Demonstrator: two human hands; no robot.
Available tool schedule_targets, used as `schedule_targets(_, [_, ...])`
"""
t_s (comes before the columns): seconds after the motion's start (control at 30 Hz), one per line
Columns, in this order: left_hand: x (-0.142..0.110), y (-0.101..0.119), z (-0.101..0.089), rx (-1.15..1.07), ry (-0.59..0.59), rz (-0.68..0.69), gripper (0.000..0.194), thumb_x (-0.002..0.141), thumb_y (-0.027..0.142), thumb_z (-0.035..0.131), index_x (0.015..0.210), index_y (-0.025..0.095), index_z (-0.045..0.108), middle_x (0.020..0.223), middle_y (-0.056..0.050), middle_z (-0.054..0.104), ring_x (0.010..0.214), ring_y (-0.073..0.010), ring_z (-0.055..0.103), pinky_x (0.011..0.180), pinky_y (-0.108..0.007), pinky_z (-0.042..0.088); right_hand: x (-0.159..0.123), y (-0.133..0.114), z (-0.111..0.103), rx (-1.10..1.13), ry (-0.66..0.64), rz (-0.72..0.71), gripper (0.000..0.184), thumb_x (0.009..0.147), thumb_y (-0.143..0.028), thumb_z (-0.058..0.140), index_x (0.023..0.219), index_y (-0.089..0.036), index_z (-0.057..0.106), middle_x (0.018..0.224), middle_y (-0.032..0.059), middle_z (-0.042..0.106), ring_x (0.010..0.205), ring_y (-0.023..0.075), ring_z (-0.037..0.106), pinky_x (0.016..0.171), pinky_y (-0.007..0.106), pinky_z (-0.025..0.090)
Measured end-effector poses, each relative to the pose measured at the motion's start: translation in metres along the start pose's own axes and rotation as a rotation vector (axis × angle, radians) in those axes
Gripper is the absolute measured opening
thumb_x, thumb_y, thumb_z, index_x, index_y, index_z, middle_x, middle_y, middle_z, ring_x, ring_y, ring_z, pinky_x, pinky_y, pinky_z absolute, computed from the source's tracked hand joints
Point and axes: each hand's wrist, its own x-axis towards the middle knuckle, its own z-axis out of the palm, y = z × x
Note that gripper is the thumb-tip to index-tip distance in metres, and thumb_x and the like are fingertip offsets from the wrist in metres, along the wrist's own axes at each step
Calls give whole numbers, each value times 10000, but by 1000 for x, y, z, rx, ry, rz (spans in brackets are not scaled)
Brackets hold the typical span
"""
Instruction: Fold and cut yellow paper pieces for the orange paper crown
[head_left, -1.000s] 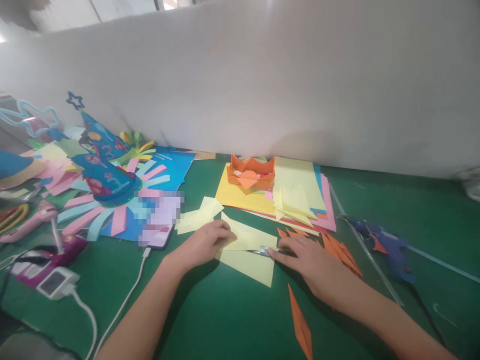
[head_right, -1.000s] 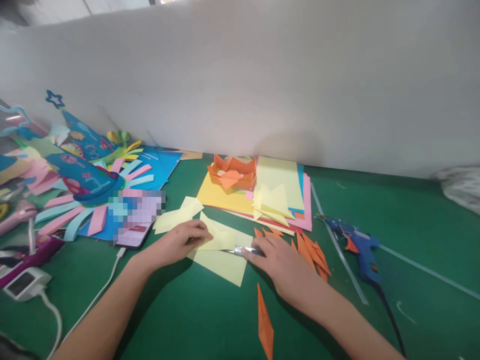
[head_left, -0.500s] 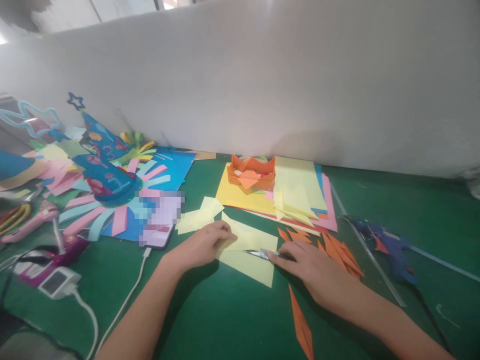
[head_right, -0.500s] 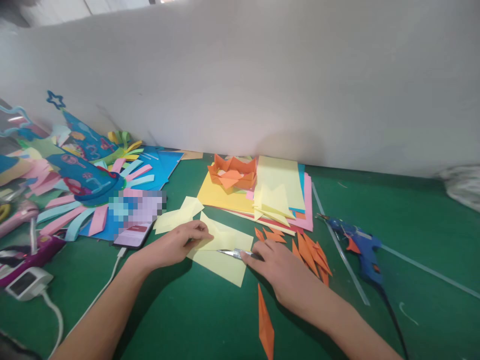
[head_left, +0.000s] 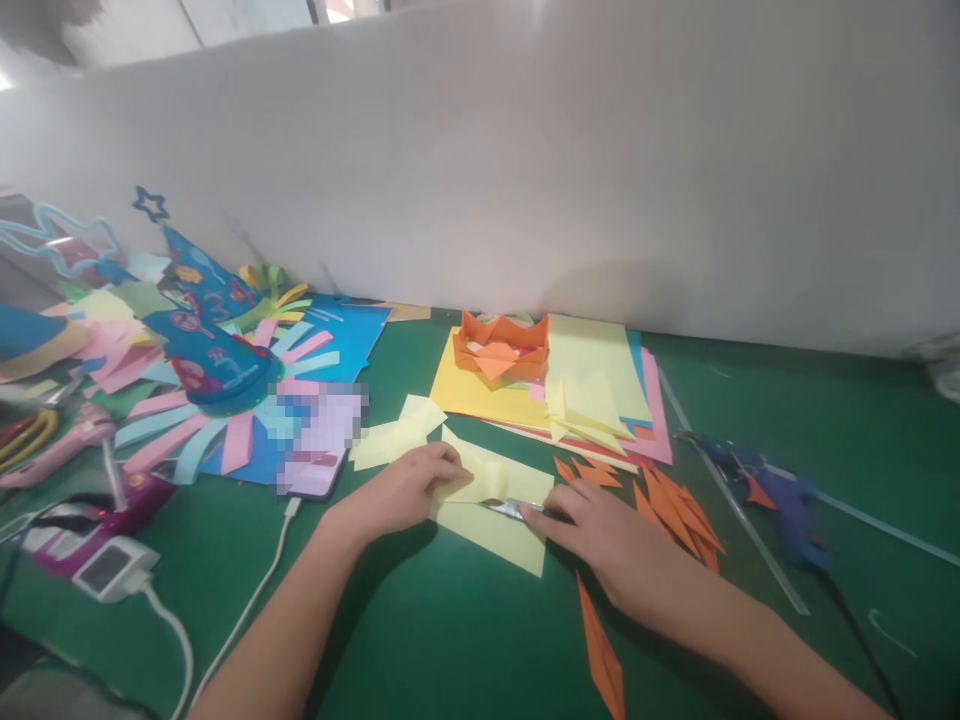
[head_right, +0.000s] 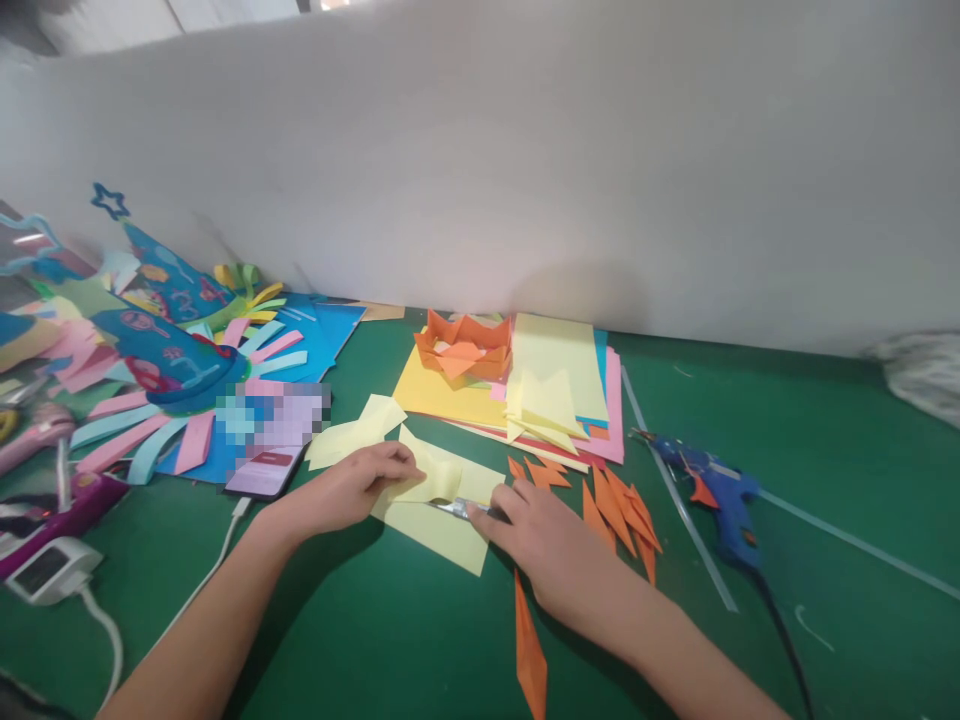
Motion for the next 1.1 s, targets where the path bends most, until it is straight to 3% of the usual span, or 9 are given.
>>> schedule_targets(0.57, [4,-10,5,-54,47,13,447,776,-7,386,1014,230,680,1047,-35,606,940,-156,555,841,-271,444,5,-9,0,12,-8,-1,586,783,54,343,1297,-195,478,913,96,550,790,194,475,617,277,392])
schedule_targets(0.77, [4,-11,5,-57,52,3,485,752,-25,372,1015,233,686,1060,-31,610,966,-154,557,869,-275,443,8,-10,-4,41,-80,-2,604,765,75,368,1299,-191,464,918,91,534,797,189,474,617,266,388])
schedule_targets(0.93, [3,-15,7,-57,61,12,453,779,9,391,1019,251,689,1065,-27,615,970,-158,561,870,-280,447,10,-11,-3,35,-68,2,689,710,95,429,1325,-215,430,917,71,525,797,184,469,602,252,361])
schedule_targets(1.1, [3,-18,8,-51,61,4,472,772,9,391,1050,258,680,1093,-26,613,990,-161,552,878,-283,446,12,-13,-1,20,-29,-11,652,732,82,418,1312,-214,443,897,66,532,767,173,464,589,248,343])
